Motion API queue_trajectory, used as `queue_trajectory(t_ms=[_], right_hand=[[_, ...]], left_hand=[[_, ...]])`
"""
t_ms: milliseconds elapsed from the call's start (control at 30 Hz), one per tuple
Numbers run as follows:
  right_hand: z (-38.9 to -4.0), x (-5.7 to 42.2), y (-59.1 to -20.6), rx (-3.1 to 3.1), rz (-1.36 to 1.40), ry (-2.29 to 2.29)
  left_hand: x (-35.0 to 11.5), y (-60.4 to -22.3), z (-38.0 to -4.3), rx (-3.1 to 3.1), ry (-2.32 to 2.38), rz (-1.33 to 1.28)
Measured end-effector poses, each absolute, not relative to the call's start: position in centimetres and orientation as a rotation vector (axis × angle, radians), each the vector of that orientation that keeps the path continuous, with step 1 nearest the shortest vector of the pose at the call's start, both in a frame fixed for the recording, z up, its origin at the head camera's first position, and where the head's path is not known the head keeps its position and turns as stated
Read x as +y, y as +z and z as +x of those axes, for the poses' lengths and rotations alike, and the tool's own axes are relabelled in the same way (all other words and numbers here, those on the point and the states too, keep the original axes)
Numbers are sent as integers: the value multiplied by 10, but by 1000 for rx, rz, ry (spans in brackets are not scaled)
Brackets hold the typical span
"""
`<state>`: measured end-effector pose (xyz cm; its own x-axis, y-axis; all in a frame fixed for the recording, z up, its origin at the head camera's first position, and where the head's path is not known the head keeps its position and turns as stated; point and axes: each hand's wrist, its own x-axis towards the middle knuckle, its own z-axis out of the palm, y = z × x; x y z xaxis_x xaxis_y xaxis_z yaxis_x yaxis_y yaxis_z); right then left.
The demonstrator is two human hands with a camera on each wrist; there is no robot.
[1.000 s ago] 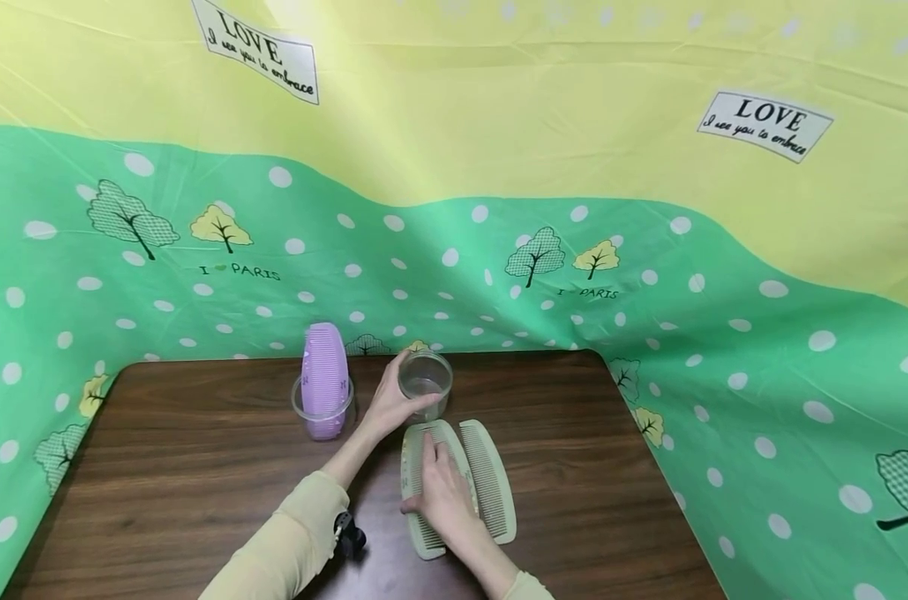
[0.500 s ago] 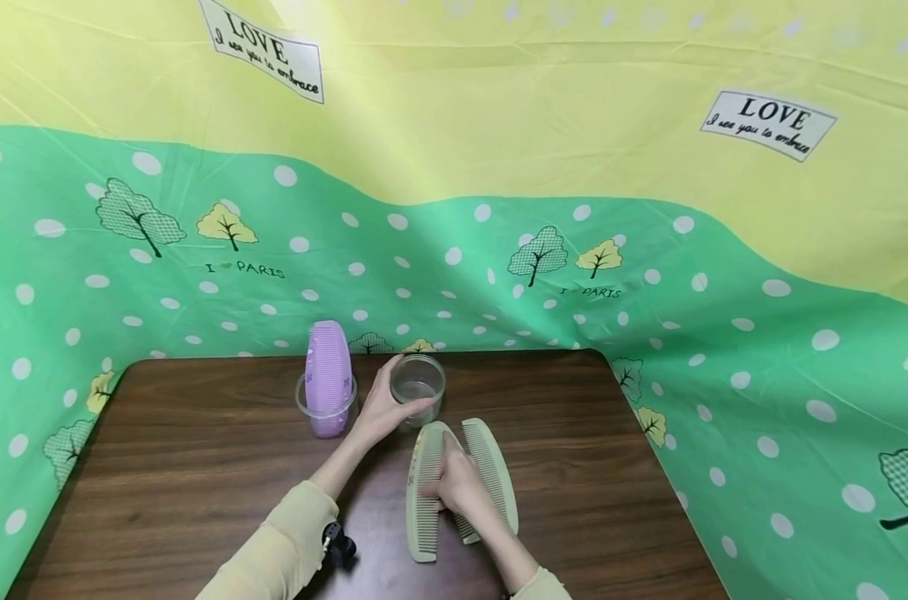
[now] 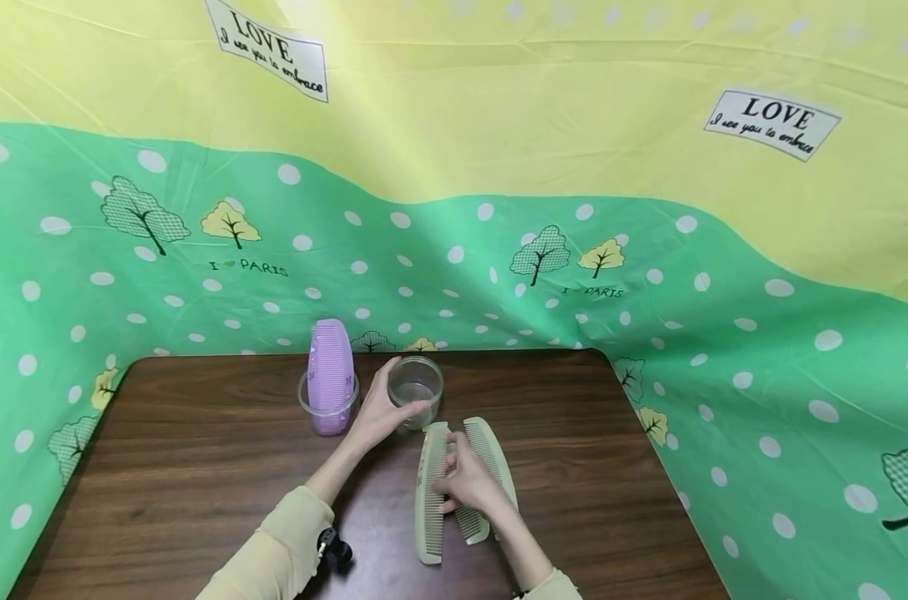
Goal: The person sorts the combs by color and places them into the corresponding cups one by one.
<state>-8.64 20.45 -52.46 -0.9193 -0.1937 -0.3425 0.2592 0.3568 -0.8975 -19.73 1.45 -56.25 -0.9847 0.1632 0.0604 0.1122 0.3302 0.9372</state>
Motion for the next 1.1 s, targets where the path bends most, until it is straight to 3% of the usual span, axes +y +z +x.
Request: queue_trajectory(t_ms=[1100], right_hand=[[-109, 250, -486, 2359, 37, -1764]], left_hand=[[-3, -563, -190, 2505, 1675, 410]])
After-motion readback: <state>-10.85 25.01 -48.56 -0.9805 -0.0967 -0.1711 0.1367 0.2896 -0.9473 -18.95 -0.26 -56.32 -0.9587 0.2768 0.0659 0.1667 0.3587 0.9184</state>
